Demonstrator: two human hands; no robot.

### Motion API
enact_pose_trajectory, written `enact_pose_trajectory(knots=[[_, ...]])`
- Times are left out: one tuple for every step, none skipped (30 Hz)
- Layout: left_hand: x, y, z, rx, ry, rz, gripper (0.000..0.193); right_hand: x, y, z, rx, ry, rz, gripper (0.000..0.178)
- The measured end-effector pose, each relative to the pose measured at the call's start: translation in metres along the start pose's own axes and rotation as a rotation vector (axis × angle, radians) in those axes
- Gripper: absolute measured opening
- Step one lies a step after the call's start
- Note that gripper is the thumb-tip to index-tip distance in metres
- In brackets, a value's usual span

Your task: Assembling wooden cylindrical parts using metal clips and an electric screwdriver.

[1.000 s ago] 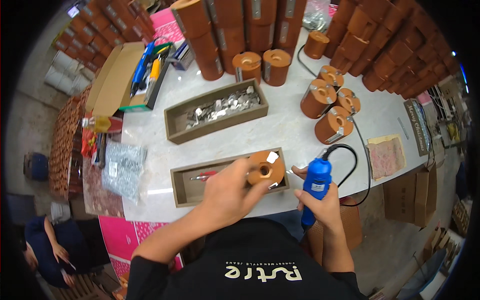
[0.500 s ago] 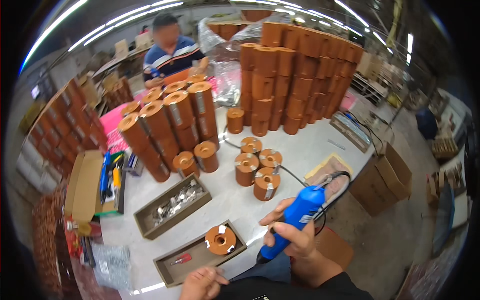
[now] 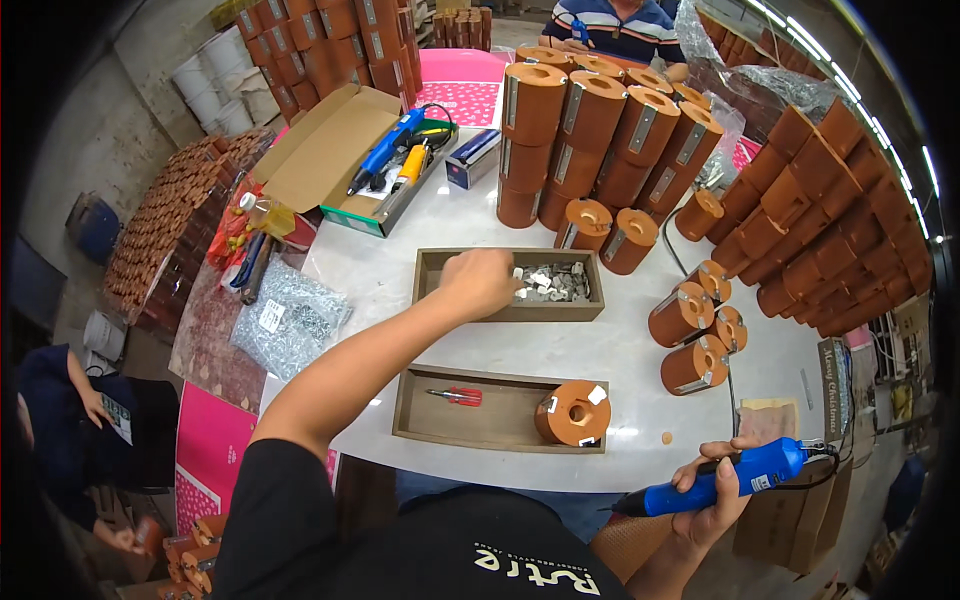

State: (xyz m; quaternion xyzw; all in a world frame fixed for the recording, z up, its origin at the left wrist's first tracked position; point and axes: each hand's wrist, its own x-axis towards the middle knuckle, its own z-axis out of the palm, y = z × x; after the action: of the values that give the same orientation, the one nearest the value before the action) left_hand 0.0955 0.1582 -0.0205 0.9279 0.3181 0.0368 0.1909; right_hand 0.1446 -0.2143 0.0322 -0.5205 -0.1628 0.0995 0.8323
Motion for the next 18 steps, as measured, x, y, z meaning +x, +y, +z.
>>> enact_pose_trajectory(knots=[[0.011,-0.001,0.013,0.046,0.002,-0.018,0.026,-0.001,0.000,-0.001,-0.006,-0.002,0.005,0.038],[0.024,-0.007,0.027,0.092,0.009,-0.038,0.026,-0.003,0.001,-0.001,-0.011,-0.005,0.013,0.037],[0.032,-0.001,0.032,0.133,0.012,-0.039,0.025,-0.003,0.000,-0.004,-0.022,0.007,0.009,0.037],[0.036,0.002,0.037,0.151,0.018,-0.007,0.024,-0.004,0.000,-0.005,-0.033,0.017,0.006,0.037],[0.038,0.002,0.040,0.139,0.027,0.008,0.022,-0.004,0.001,-0.007,-0.033,0.022,0.022,0.037],[0.040,0.005,0.041,0.125,0.036,0.034,0.021,-0.003,0.000,-0.010,-0.035,0.034,0.031,0.037],[0.041,0.007,0.042,0.110,0.045,0.058,0.020,-0.004,0.000,-0.013,-0.037,0.045,0.041,0.037],[0.040,0.005,0.043,0.072,0.041,0.051,0.019,-0.004,0.001,-0.013,-0.034,0.054,0.063,0.038],[0.040,0.004,0.042,0.033,0.044,0.052,0.018,-0.003,0.001,-0.013,-0.029,0.064,0.075,0.038],[0.040,0.004,0.041,-0.008,0.046,0.054,0.017,-0.003,0.003,-0.013,-0.013,0.074,0.094,0.039],[0.040,0.005,0.041,-0.009,0.043,0.067,0.017,-0.002,0.002,-0.011,0.003,0.066,0.105,0.039],[0.040,0.005,0.040,-0.005,0.041,0.080,0.017,-0.002,0.002,-0.009,0.010,0.060,0.109,0.039],[0.038,0.003,0.038,0.004,0.036,0.089,0.017,-0.002,0.003,-0.007,0.022,0.054,0.117,0.039],[0.037,0.002,0.035,0.001,0.090,0.095,0.016,-0.003,0.003,-0.007,0.001,0.043,0.119,0.038],[0.034,0.001,0.034,-0.004,0.139,0.101,0.016,-0.005,0.003,-0.007,-0.022,0.036,0.123,0.037],[0.032,0.001,0.031,-0.009,0.189,0.107,0.016,-0.005,0.003,-0.008,-0.045,0.028,0.128,0.037],[0.032,0.001,0.026,-0.104,0.210,0.106,0.016,-0.005,0.002,-0.009,-0.054,0.025,0.128,0.037],[0.029,0.006,0.018,-0.200,0.219,0.106,0.016,-0.004,0.002,-0.011,-0.067,0.031,0.132,0.036]])
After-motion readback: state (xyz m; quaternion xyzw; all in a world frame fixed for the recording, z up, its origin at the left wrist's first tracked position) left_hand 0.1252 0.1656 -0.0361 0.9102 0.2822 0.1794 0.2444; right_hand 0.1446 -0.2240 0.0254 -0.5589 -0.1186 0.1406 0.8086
